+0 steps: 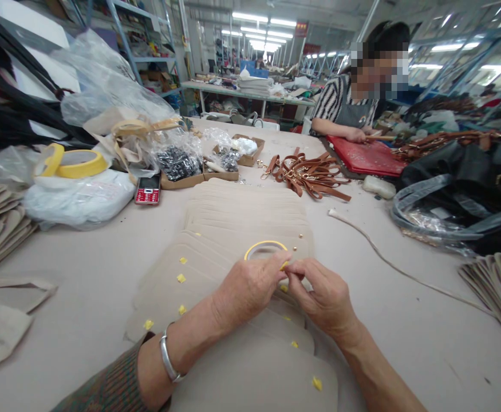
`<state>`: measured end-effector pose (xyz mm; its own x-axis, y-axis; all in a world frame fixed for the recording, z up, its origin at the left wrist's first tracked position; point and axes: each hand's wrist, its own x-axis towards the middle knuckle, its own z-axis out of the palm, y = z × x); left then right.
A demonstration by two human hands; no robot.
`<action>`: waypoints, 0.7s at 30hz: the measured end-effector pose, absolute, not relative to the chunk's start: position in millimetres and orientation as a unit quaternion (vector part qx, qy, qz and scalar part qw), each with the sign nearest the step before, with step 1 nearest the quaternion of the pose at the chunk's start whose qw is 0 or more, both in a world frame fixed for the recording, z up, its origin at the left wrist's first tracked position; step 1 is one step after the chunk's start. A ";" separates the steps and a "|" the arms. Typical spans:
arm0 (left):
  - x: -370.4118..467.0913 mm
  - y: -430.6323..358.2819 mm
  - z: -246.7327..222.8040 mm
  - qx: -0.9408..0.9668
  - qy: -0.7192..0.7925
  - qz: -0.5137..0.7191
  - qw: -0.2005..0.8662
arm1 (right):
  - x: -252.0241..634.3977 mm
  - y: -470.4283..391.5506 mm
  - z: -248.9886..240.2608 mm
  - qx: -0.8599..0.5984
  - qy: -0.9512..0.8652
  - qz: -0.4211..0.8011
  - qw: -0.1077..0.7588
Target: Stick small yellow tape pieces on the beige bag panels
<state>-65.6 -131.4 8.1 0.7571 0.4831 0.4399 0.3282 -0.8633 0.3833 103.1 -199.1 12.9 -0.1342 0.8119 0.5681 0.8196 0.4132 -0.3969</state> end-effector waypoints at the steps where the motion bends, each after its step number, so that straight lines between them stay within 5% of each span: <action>1: -65.4 -131.5 9.8 0.929 0.222 0.255 0.153 | 102.4 -199.4 12.5 -0.552 -0.748 -0.018 0.368; 6: -62.8 -131.4 17.3 0.932 0.255 0.210 0.151 | 98.5 -200.4 13.9 -0.590 -0.707 -0.018 0.389; 13: -58.1 -130.5 11.5 0.924 0.226 0.300 0.069 | 86.8 -200.2 26.0 -0.673 -0.471 0.293 0.490; 21: -60.5 -138.1 9.0 0.920 0.234 0.313 0.022 | 112.2 -187.5 9.7 -0.707 -0.352 0.352 0.502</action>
<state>-60.5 -138.1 9.0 0.6950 0.4438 0.5657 0.4162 -0.8899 0.1868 112.2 -187.5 9.7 0.5045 0.8512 -0.1445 0.1447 -0.2484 -0.9578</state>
